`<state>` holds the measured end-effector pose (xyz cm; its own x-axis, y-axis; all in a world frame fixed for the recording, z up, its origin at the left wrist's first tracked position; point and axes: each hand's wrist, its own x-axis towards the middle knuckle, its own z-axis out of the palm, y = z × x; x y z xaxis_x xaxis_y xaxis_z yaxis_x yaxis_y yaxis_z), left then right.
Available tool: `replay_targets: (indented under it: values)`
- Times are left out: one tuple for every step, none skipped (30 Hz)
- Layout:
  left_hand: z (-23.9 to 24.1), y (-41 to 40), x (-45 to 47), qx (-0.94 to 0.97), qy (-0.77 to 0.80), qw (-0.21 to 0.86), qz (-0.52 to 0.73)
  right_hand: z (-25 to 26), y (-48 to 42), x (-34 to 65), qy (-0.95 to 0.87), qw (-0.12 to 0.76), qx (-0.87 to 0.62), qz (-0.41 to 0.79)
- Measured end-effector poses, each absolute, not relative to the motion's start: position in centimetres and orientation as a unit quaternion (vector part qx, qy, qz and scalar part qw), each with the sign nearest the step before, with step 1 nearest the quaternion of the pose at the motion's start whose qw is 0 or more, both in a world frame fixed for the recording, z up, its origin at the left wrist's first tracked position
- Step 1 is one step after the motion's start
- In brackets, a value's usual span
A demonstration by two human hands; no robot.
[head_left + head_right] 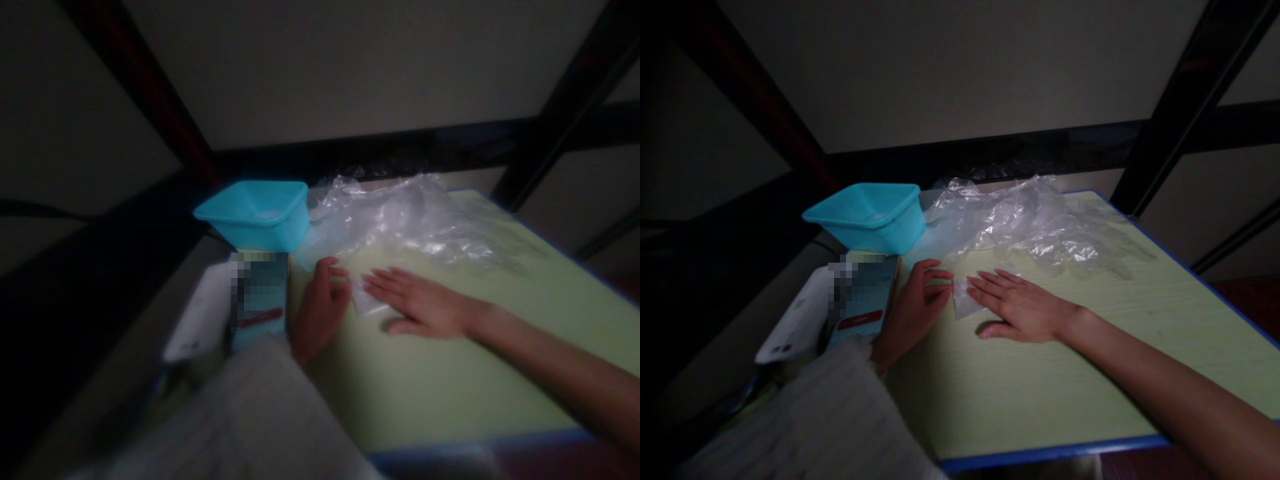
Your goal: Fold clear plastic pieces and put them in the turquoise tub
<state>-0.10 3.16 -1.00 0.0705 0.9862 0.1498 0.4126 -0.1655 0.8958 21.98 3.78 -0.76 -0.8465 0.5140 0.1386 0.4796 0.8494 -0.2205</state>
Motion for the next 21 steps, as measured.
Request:
replay_targets:
  values:
    - [-0.97,3.15,-0.1,0.644,0.548,0.345,0.408,-0.74,3.77,21.98,-0.957,0.095,-0.26,0.089]
    - [-0.94,3.15,-0.09,0.645,0.55,0.341,0.405,-0.74,3.77,21.98,-0.957,0.095,-0.26,0.089]
    - [-0.93,3.15,-0.09,0.647,0.552,0.338,0.403,-0.74,3.77,21.98,-0.957,0.096,-0.26,0.09]
    - [-0.93,3.17,-0.09,0.649,0.553,0.336,0.401,-0.75,3.77,21.98,-0.957,0.097,-0.259,0.091]
    - [-0.95,3.19,-0.1,0.65,0.552,0.335,0.4,-0.76,3.77,21.98,-0.957,0.097,-0.258,0.092]
    - [-0.98,3.21,-0.1,0.651,0.551,0.334,0.4,-0.77,3.78,21.98,-0.957,0.096,-0.258,0.092]
    - [-1.03,3.24,-0.11,0.653,0.549,0.333,0.401,-0.78,3.78,21.99,-0.958,0.095,-0.257,0.09]
    - [-1.08,3.26,-0.12,0.655,0.548,0.332,0.402,-0.77,3.78,22.0,-0.958,0.093,-0.256,0.088]
    - [-1.13,3.28,-0.13,0.657,0.546,0.33,0.402,-0.76,3.77,22.02,-0.959,0.091,-0.256,0.086]
    - [-1.17,3.29,-0.13,0.659,0.544,0.328,0.402,-0.73,3.76,22.04,-0.959,0.088,-0.256,0.083]
    - [-1.2,3.29,-0.13,0.662,0.543,0.325,0.401,-0.69,3.74,22.06,-0.959,0.085,-0.256,0.082]
    - [-1.22,3.29,-0.12,0.664,0.543,0.323,0.401,-0.65,3.72,22.08,-0.96,0.081,-0.257,0.08]
    - [-1.23,3.29,-0.1,0.665,0.543,0.321,0.4,-0.62,3.7,22.1,-0.96,0.077,-0.257,0.078]
    - [-1.22,3.28,-0.08,0.666,0.544,0.318,0.4,-0.59,3.68,22.12,-0.96,0.074,-0.258,0.077]
    - [-1.21,3.28,-0.06,0.666,0.545,0.317,0.399,-0.57,3.67,22.14,-0.96,0.072,-0.259,0.075]
    - [-1.2,3.28,-0.04,0.667,0.545,0.315,0.398,-0.56,3.66,22.15,-0.96,0.07,-0.259,0.072]
    - [-1.18,3.28,-0.02,0.668,0.545,0.314,0.397,-0.56,3.67,22.16,-0.961,0.07,-0.26,0.069]
    - [-1.17,3.27,-0.01,0.67,0.544,0.313,0.396,-0.56,3.68,22.16,-0.961,0.07,-0.26,0.067]
    - [-1.16,3.26,0.0,0.672,0.543,0.311,0.396,-0.57,3.69,22.17,-0.961,0.07,-0.26,0.064]
    - [-1.15,3.24,0.0,0.674,0.542,0.309,0.397,-0.59,3.7,22.16,-0.961,0.07,-0.259,0.063]
    - [-1.13,3.2,0.0,0.677,0.54,0.302,0.398,-0.6,3.71,22.16,-0.961,0.069,-0.259,0.062]
